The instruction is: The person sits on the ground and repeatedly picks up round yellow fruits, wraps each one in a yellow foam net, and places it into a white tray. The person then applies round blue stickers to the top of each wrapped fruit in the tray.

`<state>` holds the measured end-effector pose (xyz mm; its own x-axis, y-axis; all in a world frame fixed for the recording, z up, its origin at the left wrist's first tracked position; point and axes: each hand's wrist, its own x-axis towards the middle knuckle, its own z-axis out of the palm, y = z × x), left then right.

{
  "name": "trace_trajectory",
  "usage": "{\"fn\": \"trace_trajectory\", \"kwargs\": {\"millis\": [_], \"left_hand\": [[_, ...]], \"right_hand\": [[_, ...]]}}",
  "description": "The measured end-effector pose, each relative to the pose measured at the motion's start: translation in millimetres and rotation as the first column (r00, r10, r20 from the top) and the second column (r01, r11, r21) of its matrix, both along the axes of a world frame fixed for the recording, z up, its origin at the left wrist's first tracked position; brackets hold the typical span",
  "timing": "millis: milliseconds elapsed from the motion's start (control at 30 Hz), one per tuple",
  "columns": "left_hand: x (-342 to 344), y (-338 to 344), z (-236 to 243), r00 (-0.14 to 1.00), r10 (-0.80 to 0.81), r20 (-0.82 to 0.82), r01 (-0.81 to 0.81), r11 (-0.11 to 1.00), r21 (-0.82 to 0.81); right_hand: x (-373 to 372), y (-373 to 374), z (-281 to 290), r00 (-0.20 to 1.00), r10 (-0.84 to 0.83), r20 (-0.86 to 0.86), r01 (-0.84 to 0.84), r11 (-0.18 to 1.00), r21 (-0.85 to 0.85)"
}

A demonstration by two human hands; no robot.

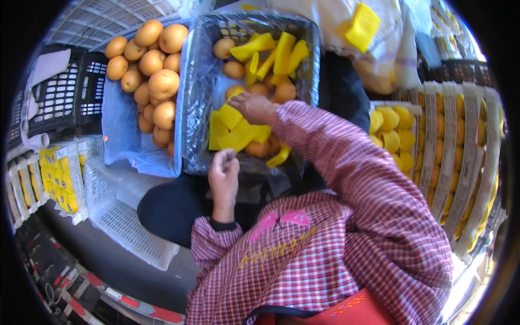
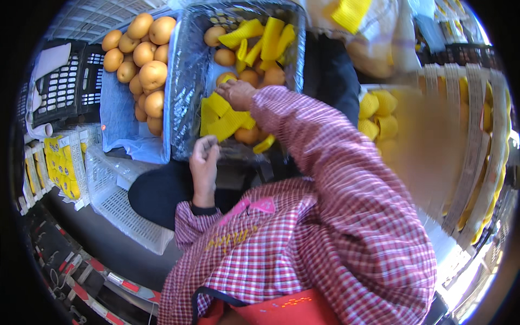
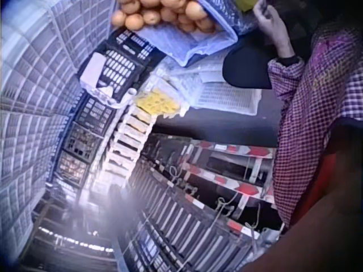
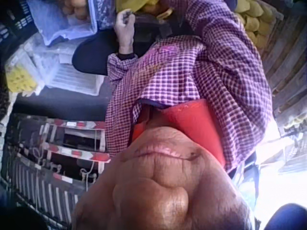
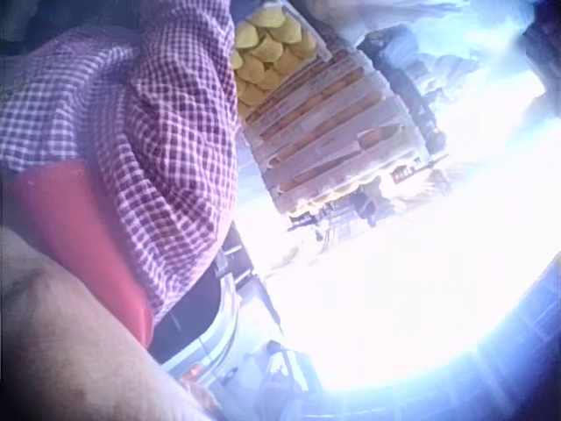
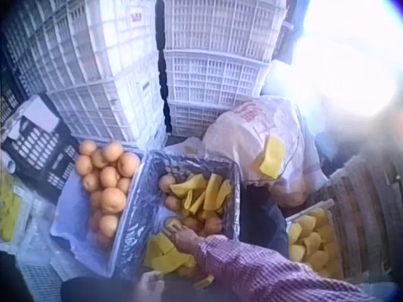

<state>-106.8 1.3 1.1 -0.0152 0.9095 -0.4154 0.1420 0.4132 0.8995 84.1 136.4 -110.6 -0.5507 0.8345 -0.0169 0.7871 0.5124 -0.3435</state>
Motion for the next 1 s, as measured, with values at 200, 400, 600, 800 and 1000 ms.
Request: {"fn": "trace_trajectory", "kwargs": {"millis": [200,400,600,800,1000], "left_hand": [[-7,-7,-9,0.982,0.186,0.022,-0.181,0.973,-0.140],[11,16,-11,0.974,0.214,-0.075,-0.207,0.974,0.095],[10,16,-5,0.991,0.134,0.004,-0.134,0.991,-0.001],[13,17,15,0.945,0.080,0.319,-0.029,0.987,-0.160],[9,31,44,0.727,-0.118,0.677,0.446,0.830,-0.334]], "right_hand": [[-42,31,-58,0.962,0.227,0.150,-0.249,0.958,0.144],[-5,-3,102,0.921,0.251,-0.299,-0.306,0.940,-0.152],[23,4,144,0.879,-0.122,-0.462,-0.298,0.615,-0.730],[79,146,59,0.815,0.011,0.580,-0.112,0.984,0.138],[91,151,4,0.871,-0.005,0.491,0.099,0.981,-0.165]]}}
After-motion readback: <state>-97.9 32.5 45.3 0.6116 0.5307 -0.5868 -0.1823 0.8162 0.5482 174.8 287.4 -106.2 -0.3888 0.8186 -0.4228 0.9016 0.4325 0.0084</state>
